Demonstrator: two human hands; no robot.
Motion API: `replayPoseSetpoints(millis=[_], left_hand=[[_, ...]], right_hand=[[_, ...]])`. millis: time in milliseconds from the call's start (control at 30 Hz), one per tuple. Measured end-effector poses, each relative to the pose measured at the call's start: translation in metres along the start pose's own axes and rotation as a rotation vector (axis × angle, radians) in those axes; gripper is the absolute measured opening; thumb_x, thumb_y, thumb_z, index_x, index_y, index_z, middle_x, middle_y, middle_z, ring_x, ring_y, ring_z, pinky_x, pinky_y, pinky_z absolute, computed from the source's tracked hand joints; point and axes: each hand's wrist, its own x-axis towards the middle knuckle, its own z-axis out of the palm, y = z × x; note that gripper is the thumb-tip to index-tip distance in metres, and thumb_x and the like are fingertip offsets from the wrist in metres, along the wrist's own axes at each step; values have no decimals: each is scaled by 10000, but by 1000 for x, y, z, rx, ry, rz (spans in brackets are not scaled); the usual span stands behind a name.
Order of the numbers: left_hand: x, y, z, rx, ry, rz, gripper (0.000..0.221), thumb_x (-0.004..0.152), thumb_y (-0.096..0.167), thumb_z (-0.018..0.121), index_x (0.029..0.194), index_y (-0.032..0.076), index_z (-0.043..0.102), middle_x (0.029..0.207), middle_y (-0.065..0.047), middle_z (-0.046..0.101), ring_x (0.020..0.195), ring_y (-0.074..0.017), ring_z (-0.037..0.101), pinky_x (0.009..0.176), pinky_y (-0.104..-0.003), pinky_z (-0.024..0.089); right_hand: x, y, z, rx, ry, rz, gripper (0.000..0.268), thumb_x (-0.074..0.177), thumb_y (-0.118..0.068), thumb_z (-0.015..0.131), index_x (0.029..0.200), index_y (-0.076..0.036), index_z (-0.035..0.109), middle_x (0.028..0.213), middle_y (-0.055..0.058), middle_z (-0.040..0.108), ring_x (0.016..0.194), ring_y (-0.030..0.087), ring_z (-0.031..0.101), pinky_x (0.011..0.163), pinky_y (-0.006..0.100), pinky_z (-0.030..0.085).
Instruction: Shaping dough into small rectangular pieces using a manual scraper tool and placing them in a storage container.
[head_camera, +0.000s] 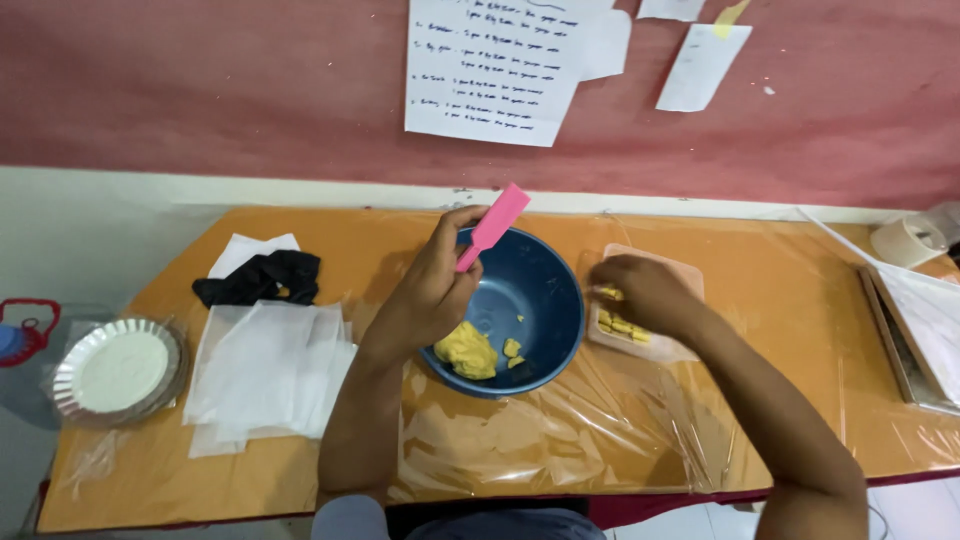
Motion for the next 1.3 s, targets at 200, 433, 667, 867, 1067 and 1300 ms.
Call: replayPoseSetpoints(millis=[200,433,667,867,1067,1300], left_hand=[[1,-9,4,46,17,3,617,883,-68,416,1494,-11,342,1272,-243,514,846,-279,646,748,-455,537],[3,-17,1,19,36,28,593,905,-87,389,1495,-40,342,1245,-259,530,932,-298,646,771,-433,522],[10,-38,-2,-168,64,-47,620,854,-117,392,1466,-25,358,1307,-255,514,1032,-303,561,812,-405,499],[14,-50,0,-189,48,-147,580,839,-80,388,1411,10,405,1136,-185,544,741,-218,577,645,-340,476],[19,-64,-2,-196,90,-219,330,938,4,389,1228,23,545,895,-94,537,578,-135,505,505,-282,439],[23,-52,-7,-111,134,-214,260,1004,72,465,1206,34,626,871,-104,629,665,-167,560,569,-353,494]], right_hand=[[66,-79,72,-2,-306,-439,387,828,-197,782,1187,-131,655,1206,155,688,1083,449,689,886,579,580],[108,-70,153,-227,-579,-360,691,777,-269,850,1385,-161,541,1322,157,619,1194,413,654,910,557,583],[103,-68,129,-91,-640,-417,212,815,-228,833,924,-93,710,953,146,725,910,400,720,712,494,597],[95,-62,87,71,-618,-358,165,846,-151,807,936,-87,684,893,139,727,841,350,729,686,447,577],[58,-61,-12,618,209,-332,207,857,-38,744,1057,-64,696,890,187,745,832,372,722,686,466,583],[80,-71,2,1107,722,-416,285,836,89,813,1077,40,668,1045,136,668,875,164,617,724,268,596]])
